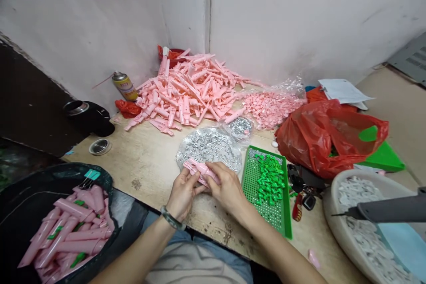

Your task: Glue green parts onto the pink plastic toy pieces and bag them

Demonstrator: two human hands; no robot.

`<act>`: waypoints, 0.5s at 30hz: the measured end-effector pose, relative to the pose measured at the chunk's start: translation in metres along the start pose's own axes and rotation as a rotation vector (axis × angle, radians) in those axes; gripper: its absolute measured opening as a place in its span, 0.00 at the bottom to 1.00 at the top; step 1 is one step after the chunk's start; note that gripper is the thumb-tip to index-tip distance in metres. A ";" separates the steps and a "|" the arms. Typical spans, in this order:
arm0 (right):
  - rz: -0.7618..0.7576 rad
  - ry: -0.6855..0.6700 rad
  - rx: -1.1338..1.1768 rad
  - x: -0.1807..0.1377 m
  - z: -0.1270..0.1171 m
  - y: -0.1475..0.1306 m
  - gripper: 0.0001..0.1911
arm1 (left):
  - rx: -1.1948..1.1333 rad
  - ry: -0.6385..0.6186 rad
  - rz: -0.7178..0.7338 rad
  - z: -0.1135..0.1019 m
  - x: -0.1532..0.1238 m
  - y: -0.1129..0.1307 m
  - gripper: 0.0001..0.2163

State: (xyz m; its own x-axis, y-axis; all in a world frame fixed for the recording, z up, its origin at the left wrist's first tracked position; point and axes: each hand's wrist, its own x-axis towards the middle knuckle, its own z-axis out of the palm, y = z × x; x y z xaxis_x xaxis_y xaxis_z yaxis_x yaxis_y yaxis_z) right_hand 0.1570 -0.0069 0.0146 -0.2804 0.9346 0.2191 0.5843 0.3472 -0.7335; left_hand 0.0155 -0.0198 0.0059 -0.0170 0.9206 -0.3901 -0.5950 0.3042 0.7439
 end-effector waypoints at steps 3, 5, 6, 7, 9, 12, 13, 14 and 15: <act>-0.022 0.107 -0.038 -0.006 0.008 -0.003 0.15 | -0.011 0.026 -0.001 0.001 -0.003 -0.001 0.15; -0.061 0.131 -0.077 -0.011 0.012 -0.007 0.15 | -0.047 0.046 -0.020 0.001 -0.004 0.001 0.10; -0.078 0.130 -0.095 -0.012 0.013 -0.008 0.15 | -0.066 0.053 -0.029 0.001 -0.005 0.002 0.09; -0.091 0.128 -0.110 -0.014 0.015 -0.010 0.16 | -0.080 0.059 -0.034 0.001 -0.006 0.003 0.09; -0.105 0.118 -0.122 -0.015 0.017 -0.012 0.15 | -0.090 0.060 -0.032 0.002 -0.007 0.005 0.10; -0.115 0.117 -0.129 -0.015 0.020 -0.013 0.15 | -0.081 0.052 -0.035 0.002 -0.007 0.005 0.13; -0.118 0.122 -0.134 -0.015 0.021 -0.012 0.15 | -0.078 0.049 -0.035 0.002 -0.008 0.005 0.14; -0.121 0.127 -0.141 -0.015 0.021 -0.012 0.15 | -0.075 0.046 -0.035 0.002 -0.008 0.005 0.14; -0.122 0.130 -0.148 -0.015 0.022 -0.011 0.15 | -0.072 0.041 -0.033 0.002 -0.009 0.005 0.13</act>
State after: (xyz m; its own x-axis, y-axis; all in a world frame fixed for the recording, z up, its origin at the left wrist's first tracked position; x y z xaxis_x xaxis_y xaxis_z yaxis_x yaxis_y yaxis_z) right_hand 0.1382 -0.0268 0.0054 -0.2611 0.8835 0.3889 0.6601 0.4573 -0.5959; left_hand 0.0145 -0.0261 0.0137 -0.0285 0.8991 -0.4369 -0.6518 0.3146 0.6900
